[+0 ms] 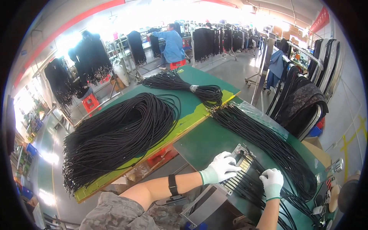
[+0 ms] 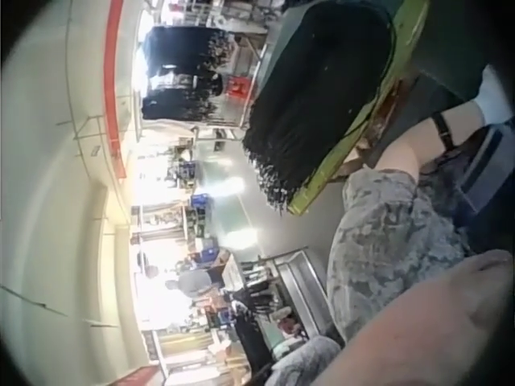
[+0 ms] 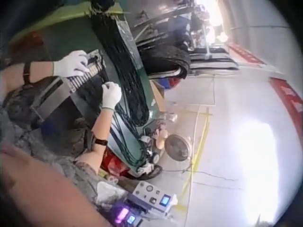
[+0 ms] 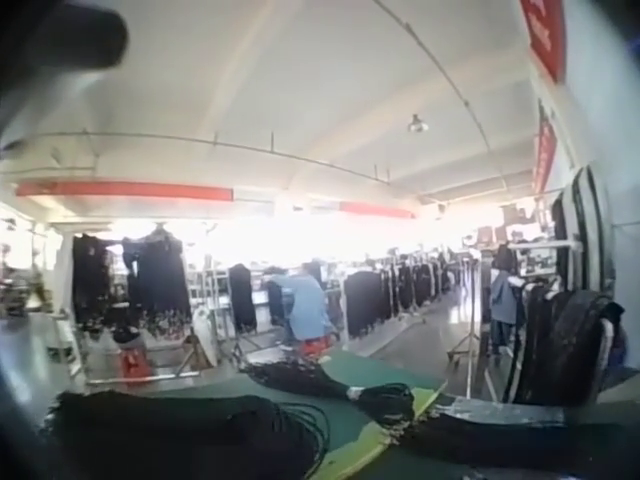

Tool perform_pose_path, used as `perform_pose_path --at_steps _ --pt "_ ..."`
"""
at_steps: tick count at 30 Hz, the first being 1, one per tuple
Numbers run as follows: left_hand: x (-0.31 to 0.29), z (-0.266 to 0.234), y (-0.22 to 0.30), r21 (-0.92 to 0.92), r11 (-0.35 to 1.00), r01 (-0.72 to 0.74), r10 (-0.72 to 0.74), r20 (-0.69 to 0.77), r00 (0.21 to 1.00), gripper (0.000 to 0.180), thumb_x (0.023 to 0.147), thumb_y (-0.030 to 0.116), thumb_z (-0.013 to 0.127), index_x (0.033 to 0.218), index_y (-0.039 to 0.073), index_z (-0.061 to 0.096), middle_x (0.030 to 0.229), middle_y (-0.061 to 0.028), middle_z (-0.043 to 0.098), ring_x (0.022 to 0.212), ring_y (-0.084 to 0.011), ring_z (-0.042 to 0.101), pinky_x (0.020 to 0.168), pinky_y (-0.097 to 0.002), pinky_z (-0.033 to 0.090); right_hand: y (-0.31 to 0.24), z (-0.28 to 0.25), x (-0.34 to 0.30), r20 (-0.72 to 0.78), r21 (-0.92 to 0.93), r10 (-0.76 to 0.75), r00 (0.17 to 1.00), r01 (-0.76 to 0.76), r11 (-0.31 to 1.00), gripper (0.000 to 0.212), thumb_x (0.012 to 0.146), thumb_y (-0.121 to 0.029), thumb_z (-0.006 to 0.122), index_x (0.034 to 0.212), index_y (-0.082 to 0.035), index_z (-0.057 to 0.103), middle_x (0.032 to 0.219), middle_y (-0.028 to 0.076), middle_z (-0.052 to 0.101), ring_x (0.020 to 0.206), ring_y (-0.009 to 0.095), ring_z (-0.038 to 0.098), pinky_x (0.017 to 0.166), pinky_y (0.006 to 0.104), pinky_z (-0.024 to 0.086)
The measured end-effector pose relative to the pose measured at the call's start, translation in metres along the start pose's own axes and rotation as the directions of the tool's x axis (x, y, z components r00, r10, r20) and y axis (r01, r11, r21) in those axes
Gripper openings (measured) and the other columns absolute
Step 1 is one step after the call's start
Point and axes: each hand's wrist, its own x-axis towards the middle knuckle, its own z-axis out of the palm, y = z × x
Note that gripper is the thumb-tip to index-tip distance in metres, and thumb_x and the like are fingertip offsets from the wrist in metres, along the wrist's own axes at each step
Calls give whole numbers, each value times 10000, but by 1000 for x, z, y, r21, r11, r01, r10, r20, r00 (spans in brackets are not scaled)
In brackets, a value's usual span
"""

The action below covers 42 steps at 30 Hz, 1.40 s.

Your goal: Assembling and organizing bundles of black electrical cables into a metal jig at a manufacturing workbench.

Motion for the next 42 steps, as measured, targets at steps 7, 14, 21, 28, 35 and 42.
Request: perform_pose_path --at_steps 7,14,21,28,35,42 --pt "1 3 -2 20 1000 -18 19 -40 999 245 817 297 671 1047 224 715 1032 -26 583 1148 -339 443 992 -455 359 -1 3 1 -87 -55 -81 993 76 996 93 670 -168 737 750 -138 701 794 74 609 836 287 580 754 390 472" --pt "3 5 -3 -44 999 -20 16 -85 996 245 760 249 716 1001 206 721 1000 -30 587 1115 -346 458 968 -463 382 -6 2 -4 -193 104 -127 973 149 983 67 712 -106 690 759 -85 647 797 103 603 831 309 567 726 413 448" --pt "-10 12 15 -129 989 -73 67 -55 996 237 746 251 730 976 194 718 976 -41 586 1096 -345 468 939 -459 404 -45 9 -1 -171 240 -169 971 208 948 74 711 -93 689 769 -80 644 776 99 622 800 305 559 717 398 433" --pt "-3 10 11 -428 901 67 -142 -145 979 147 778 253 717 827 127 659 954 -34 597 1011 -293 523 969 -490 374 -73 -5 -11 -180 247 -373 910 409 878 114 712 -70 686 823 -51 666 780 97 635 799 295 555 729 398 438" --pt "-3 11 9 -306 949 -80 -7 -271 962 172 784 225 713 769 90 608 953 -46 609 961 -272 545 933 -438 404 -93 5 -15 -227 306 -340 913 398 865 89 688 -96 710 766 -81 669 740 78 632 784 287 557 715 389 426" --pt "-6 5 5 -362 932 -9 -117 -326 938 163 783 201 708 758 72 613 951 -53 620 966 -258 552 913 -395 409 -48 -7 -13 -97 369 -203 974 225 902 75 706 -101 698 746 -47 664 730 106 631 745 299 566 692 388 450"
